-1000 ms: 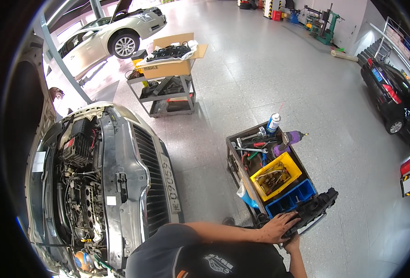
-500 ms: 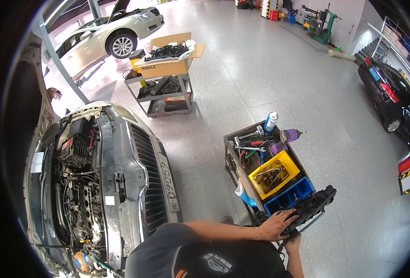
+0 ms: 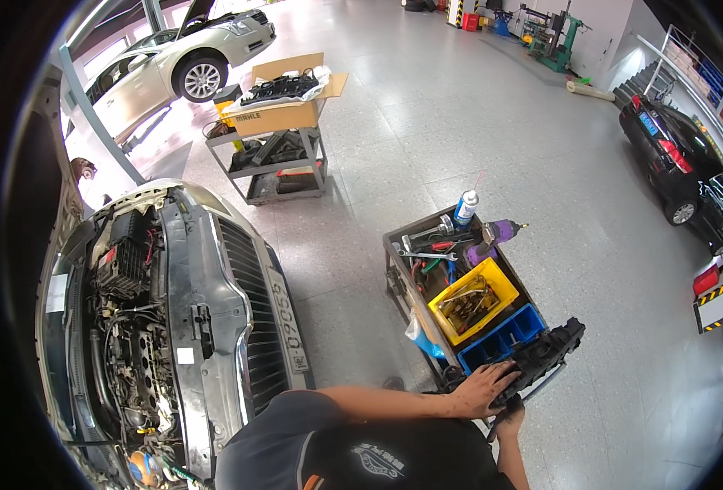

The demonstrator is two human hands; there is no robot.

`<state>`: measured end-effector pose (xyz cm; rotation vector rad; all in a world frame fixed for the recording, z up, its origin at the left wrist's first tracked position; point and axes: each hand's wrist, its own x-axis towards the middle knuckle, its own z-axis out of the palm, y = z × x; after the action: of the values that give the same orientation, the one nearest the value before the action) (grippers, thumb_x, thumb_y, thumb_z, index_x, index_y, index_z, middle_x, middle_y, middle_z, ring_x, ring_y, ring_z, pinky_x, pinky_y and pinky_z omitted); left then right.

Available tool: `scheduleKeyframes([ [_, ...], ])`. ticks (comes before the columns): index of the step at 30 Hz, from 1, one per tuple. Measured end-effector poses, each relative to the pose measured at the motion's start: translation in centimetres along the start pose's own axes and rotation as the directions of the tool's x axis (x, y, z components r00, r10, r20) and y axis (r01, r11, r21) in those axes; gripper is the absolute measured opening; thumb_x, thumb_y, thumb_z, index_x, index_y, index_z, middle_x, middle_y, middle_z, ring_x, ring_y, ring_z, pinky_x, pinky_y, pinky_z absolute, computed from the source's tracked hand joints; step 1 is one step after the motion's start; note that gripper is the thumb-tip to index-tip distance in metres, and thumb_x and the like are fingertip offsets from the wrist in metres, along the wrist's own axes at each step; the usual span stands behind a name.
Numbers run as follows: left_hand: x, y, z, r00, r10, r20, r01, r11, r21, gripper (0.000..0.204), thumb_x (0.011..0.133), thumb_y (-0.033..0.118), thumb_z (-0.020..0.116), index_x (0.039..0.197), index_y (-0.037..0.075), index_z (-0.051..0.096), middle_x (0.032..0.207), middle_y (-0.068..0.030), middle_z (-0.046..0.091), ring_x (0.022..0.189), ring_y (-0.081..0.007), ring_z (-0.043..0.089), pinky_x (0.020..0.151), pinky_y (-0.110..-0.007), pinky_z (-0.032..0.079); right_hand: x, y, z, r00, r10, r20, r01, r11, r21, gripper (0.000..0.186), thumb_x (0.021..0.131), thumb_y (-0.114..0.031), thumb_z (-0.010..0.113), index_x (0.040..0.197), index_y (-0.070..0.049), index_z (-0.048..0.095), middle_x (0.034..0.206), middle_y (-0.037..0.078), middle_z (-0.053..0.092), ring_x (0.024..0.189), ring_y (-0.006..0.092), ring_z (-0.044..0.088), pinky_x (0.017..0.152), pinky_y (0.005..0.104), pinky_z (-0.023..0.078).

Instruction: The recorder is disassembling, inspecting, and cleaning engine manifold and fuel rail components in an auto shop.

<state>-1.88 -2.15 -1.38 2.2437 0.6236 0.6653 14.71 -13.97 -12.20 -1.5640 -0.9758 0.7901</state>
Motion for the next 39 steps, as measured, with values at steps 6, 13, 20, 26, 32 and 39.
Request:
scheduleKeyframes([
  [6, 0.0, 0.0, 0.0, 1.0, 0.01, -0.008, -0.01, 1.0, -0.008, 0.084, 0.072, 0.025, 0.076, 0.143, 0.005, 0.037, 0.147, -0.021, 0.036, 0.135, -0.0364, 0.037, 0.108, -0.047, 0.033, 0.5, 0.2, -0.6, 0.989, -0.11, 0.103, 0.142, 0.905, -0.401, 0.033, 0.084, -0.019, 0.058, 0.112, -0.002, 0.059, 0.106, 0.016, 0.065, 0.098, 0.0337, 0.062, 0.084, 0.0394, 0.051],
  [13, -0.1, -0.1, -0.1, 1.0, 0.011, -0.021, -0.011, 1.0, -0.007, 0.085, 0.071, 0.025, 0.077, 0.143, 0.005, 0.037, 0.146, -0.0209, 0.036, 0.135, -0.0359, 0.037, 0.108, -0.047, 0.033, 1.9, -2.8, -2.5, 0.922, 0.009, 0.387, 0.284, 0.664, -0.692, 0.033, 0.078, -0.01, 0.063, 0.111, -0.002, 0.062, 0.111, 0.015, 0.068, 0.106, 0.0296, 0.064, 0.09, 0.0377, 0.05],
  [20, -0.1, 0.1, -0.4, 1.0, 0.009, 0.002, -0.009, 1.0, -0.002, 0.088, 0.07, 0.026, 0.078, 0.145, 0.006, 0.035, 0.146, -0.0208, 0.036, 0.136, -0.0359, 0.037, 0.108, -0.047, 0.033, 3.6, -3.4, -3.3, 0.836, 0.187, 0.516, 0.38, 0.48, -0.79, 0.031, 0.076, -0.001, 0.057, 0.107, -0.003, 0.065, 0.108, 0.016, 0.069, 0.102, 0.0314, 0.065, 0.087, 0.0384, 0.052],
  [26, 0.3, -0.1, -0.3, 0.999, 0.017, 0.048, -0.017, 1.0, -0.013, 0.089, 0.072, 0.029, 0.078, 0.145, 0.005, 0.032, 0.147, -0.0226, 0.033, 0.137, -0.0367, 0.034, 0.111, -0.047, 0.029, 2.6, -1.3, -3.5, 0.872, 0.451, 0.19, -0.348, 0.845, -0.406, 0.02, 0.08, -0.008, 0.06, 0.097, 0.001, 0.064, 0.09, 0.018, 0.069, 0.091, 0.0296, 0.068, 0.08, 0.0393, 0.053],
  [32, 0.0, 0.0, -0.3, 1.0, 0.026, -0.007, -0.025, 1.0, 0.007, 0.087, 0.07, 0.028, 0.078, 0.144, 0.008, 0.036, 0.145, -0.0212, 0.037, 0.132, -0.037, 0.041, 0.107, -0.048, 0.034, 3.9, 1.0, -4.8, 0.837, 0.418, 0.354, -0.209, 0.841, -0.498, 0.027, 0.082, -0.008, 0.064, 0.106, 0.004, 0.062, 0.099, 0.015, 0.068, 0.086, 0.0243, 0.067, 0.072, 0.0354, 0.055],
  [39, 0.2, -0.1, -0.3, 1.0, 0.027, -0.005, -0.027, 1.0, 0.015, 0.088, 0.07, 0.029, 0.078, 0.144, 0.008, 0.036, 0.146, -0.0213, 0.036, 0.133, -0.037, 0.04, 0.107, -0.048, 0.035, 2.6, 6.3, -5.0, 0.91, 0.234, 0.343, -0.138, 0.949, -0.282, 0.031, 0.086, -0.002, 0.062, 0.116, 0.003, 0.057, 0.106, 0.012, 0.066, 0.085, 0.0214, 0.067, 0.064, 0.0354, 0.055],
])
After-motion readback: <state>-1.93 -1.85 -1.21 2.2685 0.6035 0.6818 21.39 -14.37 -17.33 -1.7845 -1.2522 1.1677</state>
